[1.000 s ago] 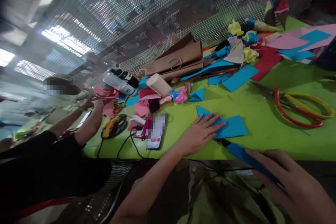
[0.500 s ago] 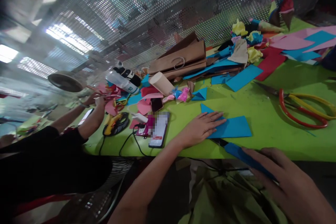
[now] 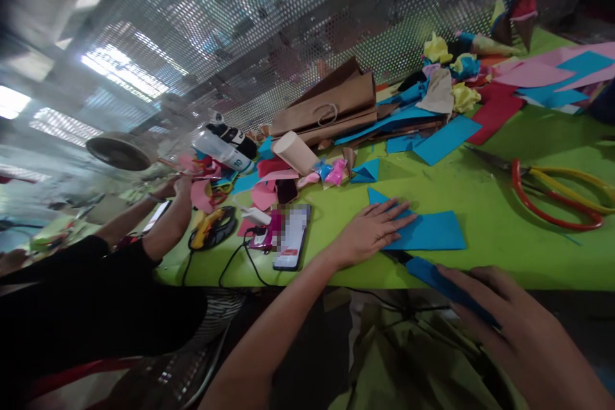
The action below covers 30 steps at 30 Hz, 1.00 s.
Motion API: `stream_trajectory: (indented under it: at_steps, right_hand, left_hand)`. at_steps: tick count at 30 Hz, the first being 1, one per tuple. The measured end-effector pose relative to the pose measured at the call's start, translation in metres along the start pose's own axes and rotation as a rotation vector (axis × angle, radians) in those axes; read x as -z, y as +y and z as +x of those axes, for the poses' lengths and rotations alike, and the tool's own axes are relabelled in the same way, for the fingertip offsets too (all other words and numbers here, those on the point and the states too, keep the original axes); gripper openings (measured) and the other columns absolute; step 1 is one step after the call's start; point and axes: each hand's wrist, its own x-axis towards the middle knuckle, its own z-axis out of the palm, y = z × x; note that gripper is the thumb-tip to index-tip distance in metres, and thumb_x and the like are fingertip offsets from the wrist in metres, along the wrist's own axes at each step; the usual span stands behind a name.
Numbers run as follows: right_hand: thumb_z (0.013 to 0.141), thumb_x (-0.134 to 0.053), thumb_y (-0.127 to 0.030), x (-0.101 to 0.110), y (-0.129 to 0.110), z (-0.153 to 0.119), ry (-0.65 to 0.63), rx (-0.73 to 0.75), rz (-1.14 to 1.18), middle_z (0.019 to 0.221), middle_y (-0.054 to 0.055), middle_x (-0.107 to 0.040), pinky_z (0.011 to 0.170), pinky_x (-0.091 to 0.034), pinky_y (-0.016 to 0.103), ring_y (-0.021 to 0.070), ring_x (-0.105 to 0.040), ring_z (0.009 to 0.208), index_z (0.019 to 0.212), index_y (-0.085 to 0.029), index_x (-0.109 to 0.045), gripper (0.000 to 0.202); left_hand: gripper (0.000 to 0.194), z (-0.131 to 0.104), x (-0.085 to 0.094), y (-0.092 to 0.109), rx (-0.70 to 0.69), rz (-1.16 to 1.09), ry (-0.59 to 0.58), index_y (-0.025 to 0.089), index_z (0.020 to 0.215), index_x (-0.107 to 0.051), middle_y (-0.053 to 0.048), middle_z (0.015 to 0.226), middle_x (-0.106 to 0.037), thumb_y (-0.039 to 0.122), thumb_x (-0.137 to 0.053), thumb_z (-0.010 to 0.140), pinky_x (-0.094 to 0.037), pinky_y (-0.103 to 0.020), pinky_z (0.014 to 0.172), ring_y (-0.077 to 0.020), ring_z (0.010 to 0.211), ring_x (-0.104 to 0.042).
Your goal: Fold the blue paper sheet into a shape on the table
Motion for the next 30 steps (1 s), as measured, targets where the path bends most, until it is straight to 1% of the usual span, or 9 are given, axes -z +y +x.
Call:
stream_trajectory:
  at_steps: [4,12,15,18,21,23,24,27,30]
  right_hand:
    - [0.095,-0.048,-0.057,0.0,0.004,-0.001,-0.121,0.057,-0.031,0.122,0.004,-0.065,0.08,-0.063,0.038,0.0259,-0.072,0.1,0.142,-0.049,-0.054,0.047]
    - [0.096,-0.054,-0.049,-0.01,-0.014,0.005,-0.158,0.12,0.026,0.118,0.006,-0.065,0.081,-0.061,0.036,0.0253,-0.071,0.098,0.137,-0.046,-0.061,0.042]
    - [0.094,-0.056,-0.052,0.003,-0.004,0.002,-0.205,0.102,0.055,0.119,0.004,-0.065,0.081,-0.062,0.038,0.0267,-0.071,0.099,0.136,-0.05,-0.06,0.042]
    - [0.094,-0.054,-0.053,0.031,0.017,0.006,-0.176,0.046,0.078,0.124,0.004,-0.063,0.082,-0.062,0.037,0.0284,-0.069,0.104,0.138,-0.051,-0.058,0.044]
    - [0.095,-0.052,-0.053,0.053,0.031,0.035,0.005,0.031,-0.017,0.129,0.004,-0.061,0.089,-0.058,0.04,0.0302,-0.064,0.113,0.14,-0.048,-0.056,0.046]
    - [0.096,-0.051,-0.052,0.056,0.035,0.067,0.134,0.067,-0.111,0.121,0.007,-0.062,0.092,-0.055,0.043,0.0298,-0.065,0.108,0.14,-0.042,-0.057,0.045]
    - [0.098,-0.049,-0.051,0.054,0.036,0.084,0.136,0.074,-0.176,0.118,0.009,-0.062,0.09,-0.054,0.043,0.0295,-0.065,0.104,0.141,-0.037,-0.058,0.047]
    - [0.101,-0.041,-0.042,0.042,0.036,0.127,0.169,0.114,-0.393,0.108,0.014,-0.063,0.086,-0.053,0.045,0.0314,-0.063,0.099,0.14,-0.024,-0.062,0.048]
    - [0.1,-0.042,-0.041,0.034,0.03,0.15,0.197,0.11,-0.549,0.122,0.017,-0.063,0.094,-0.047,0.056,0.0395,-0.057,0.115,0.139,-0.028,-0.063,0.046]
  left_hand:
    - [0.053,0.001,-0.002,-0.001,0.0,-0.03,-0.006,0.037,0.159,-0.028,0.008,0.168,-0.024,0.047,-0.024,0.107,-0.022,-0.038,0.125,-0.0161,0.157,-0.017]
    - [0.053,0.001,-0.001,0.001,-0.026,0.019,0.017,0.032,0.157,-0.034,0.005,0.167,-0.027,0.046,-0.026,0.107,-0.026,-0.036,0.121,-0.0186,0.155,-0.022]
    - [0.053,0.002,0.008,-0.002,-0.03,-0.039,-0.004,0.032,0.156,-0.035,0.002,0.167,-0.028,0.047,-0.035,0.105,-0.029,-0.037,0.118,-0.0221,0.152,-0.029]
    - [0.059,0.003,0.021,-0.009,0.012,-0.106,0.002,0.033,0.156,-0.035,-0.002,0.163,-0.038,0.048,-0.049,0.1,-0.031,-0.04,0.114,-0.0248,0.145,-0.04]
    - [0.07,0.007,0.03,-0.017,0.079,-0.101,0.044,0.032,0.154,-0.039,-0.007,0.152,-0.052,0.051,-0.063,0.091,-0.031,-0.045,0.112,-0.0299,0.136,-0.048]
    - [0.078,0.011,0.031,-0.022,0.132,-0.078,0.065,0.028,0.149,-0.048,-0.011,0.142,-0.059,0.058,-0.072,0.081,-0.033,-0.047,0.109,-0.0347,0.13,-0.051]
    - [0.079,0.013,0.03,-0.025,0.161,-0.078,0.07,0.024,0.144,-0.054,-0.013,0.138,-0.062,0.06,-0.075,0.076,-0.034,-0.048,0.107,-0.0368,0.127,-0.053]
    - [0.068,0.014,0.029,-0.032,0.212,-0.196,0.056,0.02,0.128,-0.066,-0.014,0.126,-0.068,0.053,-0.081,0.071,-0.042,-0.044,0.098,-0.0371,0.117,-0.059]
    - [0.044,0.009,0.034,-0.04,0.258,-0.401,0.095,0.022,0.115,-0.071,-0.01,0.113,-0.074,0.043,-0.077,0.077,-0.045,-0.035,0.084,-0.0314,0.102,-0.065]
